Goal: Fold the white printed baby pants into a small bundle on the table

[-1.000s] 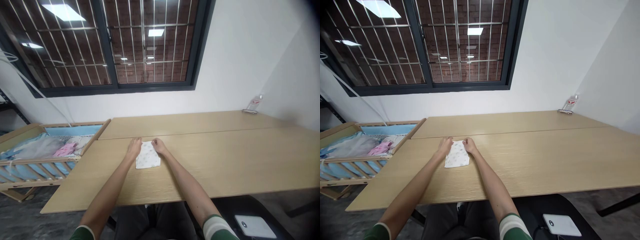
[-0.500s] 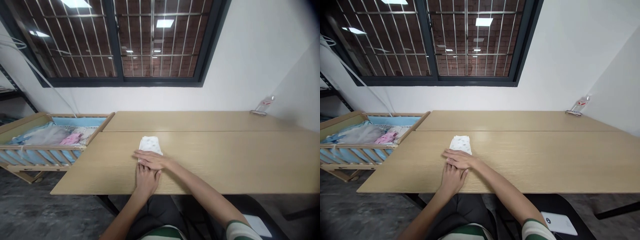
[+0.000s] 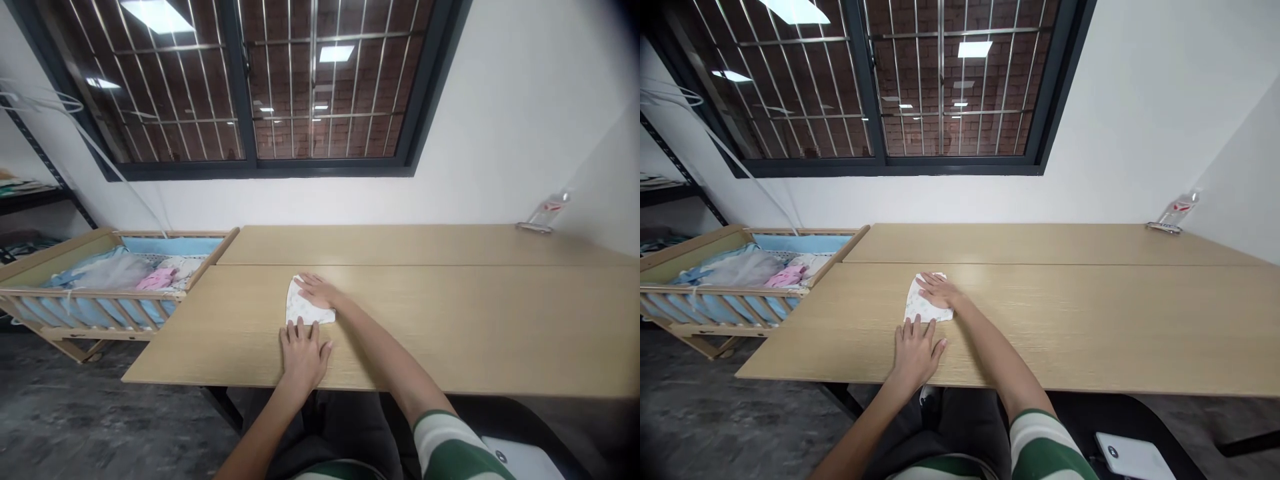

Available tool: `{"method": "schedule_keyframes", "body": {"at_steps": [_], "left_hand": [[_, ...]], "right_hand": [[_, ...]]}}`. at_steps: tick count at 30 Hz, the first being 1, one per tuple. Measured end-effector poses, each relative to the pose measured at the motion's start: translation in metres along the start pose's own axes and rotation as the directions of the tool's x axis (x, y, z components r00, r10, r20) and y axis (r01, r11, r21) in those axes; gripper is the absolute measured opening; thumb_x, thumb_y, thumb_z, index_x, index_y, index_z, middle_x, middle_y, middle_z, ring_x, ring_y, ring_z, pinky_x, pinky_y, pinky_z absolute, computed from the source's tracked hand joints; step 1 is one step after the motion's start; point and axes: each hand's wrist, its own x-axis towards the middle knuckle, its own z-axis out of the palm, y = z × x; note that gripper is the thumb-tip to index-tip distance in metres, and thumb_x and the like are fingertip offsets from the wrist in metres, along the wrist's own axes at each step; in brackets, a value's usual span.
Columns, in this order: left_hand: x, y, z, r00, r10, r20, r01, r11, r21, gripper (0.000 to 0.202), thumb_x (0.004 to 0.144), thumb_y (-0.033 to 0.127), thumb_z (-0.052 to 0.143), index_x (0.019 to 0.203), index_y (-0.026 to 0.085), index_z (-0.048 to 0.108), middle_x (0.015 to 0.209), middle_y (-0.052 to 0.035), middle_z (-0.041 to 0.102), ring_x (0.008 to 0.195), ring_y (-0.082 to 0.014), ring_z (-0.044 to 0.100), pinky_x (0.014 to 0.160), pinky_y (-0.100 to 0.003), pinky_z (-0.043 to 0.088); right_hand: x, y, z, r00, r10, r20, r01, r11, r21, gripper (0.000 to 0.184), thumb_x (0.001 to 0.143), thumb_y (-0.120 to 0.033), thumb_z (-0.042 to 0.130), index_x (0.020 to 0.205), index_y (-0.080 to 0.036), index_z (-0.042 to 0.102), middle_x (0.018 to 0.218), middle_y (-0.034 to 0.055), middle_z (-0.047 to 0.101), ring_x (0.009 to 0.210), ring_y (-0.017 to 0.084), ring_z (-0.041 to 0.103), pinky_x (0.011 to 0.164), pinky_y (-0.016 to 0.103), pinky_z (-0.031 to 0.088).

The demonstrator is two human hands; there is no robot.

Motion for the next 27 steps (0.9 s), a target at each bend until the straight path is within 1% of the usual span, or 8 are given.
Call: {"method": "schedule_keyframes", "body": {"at_steps": [6,10,12,14,16,18,22,27], "left_hand": [[0.000,-0.001,-0.001,0.999,0.009,0.035,-0.009,1.000,-0.008,0.060,0.098,0.058,0.041,0.146,0.024,0.053,0.150,-0.0216,0.049,0.138,-0.0468,0.042,0.108,-0.066,0.033],[0.000,-0.002,-0.002,0.999,0.019,0.036,-0.019,1.000,-0.015,0.059,0.098,0.057,0.042,0.145,0.023,0.054,0.150,-0.0221,0.049,0.137,-0.0466,0.043,0.108,-0.065,0.033],[0.004,-0.007,-0.002,0.999,0.032,0.039,-0.031,0.999,-0.036,0.055,0.098,0.054,0.045,0.142,0.023,0.056,0.148,-0.0205,0.051,0.134,-0.0448,0.046,0.107,-0.062,0.035],[0.011,-0.018,-0.003,0.997,0.054,0.058,-0.049,0.995,-0.087,0.046,0.099,0.042,0.048,0.139,0.022,0.058,0.141,-0.0182,0.058,0.127,-0.0403,0.053,0.104,-0.057,0.039],[0.021,-0.034,-0.005,0.993,0.083,0.081,-0.071,0.987,-0.144,0.039,0.099,0.028,0.047,0.135,0.020,0.060,0.127,-0.0157,0.067,0.115,-0.0347,0.061,0.099,-0.051,0.043],[0.032,-0.053,-0.007,0.988,0.119,0.093,-0.101,0.978,-0.183,0.032,0.098,0.021,0.047,0.125,0.019,0.065,0.116,-0.0133,0.071,0.108,-0.0312,0.063,0.096,-0.047,0.045],[0.054,-0.080,-0.007,0.965,0.239,0.104,-0.207,0.945,-0.253,0.020,0.097,0.023,0.052,0.102,0.021,0.070,0.116,-0.0103,0.071,0.114,-0.0286,0.061,0.101,-0.043,0.042],[0.081,-0.091,-0.003,0.941,0.323,0.095,-0.269,0.892,-0.364,0.025,0.100,0.026,0.042,0.102,0.018,0.066,0.103,-0.0113,0.073,0.105,-0.0264,0.065,0.104,-0.043,0.040]], "right_hand": [[0.010,0.015,0.001,0.996,0.064,-0.061,-0.064,0.998,-0.013,0.066,0.103,-0.060,0.023,0.161,-0.027,0.023,0.169,0.0027,0.016,0.157,0.020,0.009,0.126,0.042,0.003],[0.001,0.014,0.004,0.960,0.090,-0.265,-0.080,0.996,0.046,0.065,0.104,-0.053,0.026,0.160,-0.021,0.028,0.168,0.0085,0.021,0.156,0.023,0.013,0.125,0.044,0.010],[-0.010,0.015,0.004,0.901,0.136,-0.412,-0.098,0.989,0.112,0.058,0.103,-0.049,0.034,0.152,-0.019,0.043,0.163,0.0128,0.034,0.151,0.028,0.027,0.122,0.048,0.019],[-0.024,0.016,0.004,0.865,0.182,-0.468,-0.080,0.970,0.229,0.046,0.100,-0.046,0.045,0.131,-0.018,0.064,0.142,0.0150,0.059,0.132,0.030,0.050,0.113,0.049,0.035],[-0.040,0.016,0.002,0.885,0.218,-0.412,-0.044,0.919,0.391,0.038,0.096,-0.047,0.052,0.106,-0.017,0.073,0.112,0.0122,0.072,0.104,0.027,0.064,0.097,0.044,0.048],[-0.054,0.015,-0.002,0.927,0.211,-0.310,-0.013,0.845,0.534,0.038,0.092,-0.051,0.058,0.097,-0.017,0.074,0.099,0.0098,0.074,0.090,0.024,0.066,0.086,0.040,0.052],[-0.078,0.009,-0.015,0.982,0.099,-0.159,0.025,0.772,0.635,0.053,0.082,-0.057,0.071,0.119,-0.018,0.071,0.127,0.0122,0.068,0.115,0.028,0.062,0.103,0.042,0.047],[-0.094,0.003,-0.025,1.000,0.000,0.002,-0.001,0.869,0.494,0.103,0.058,-0.057,0.090,0.146,-0.022,0.051,0.149,0.0140,0.050,0.135,0.031,0.048,0.115,0.044,0.037]]}}
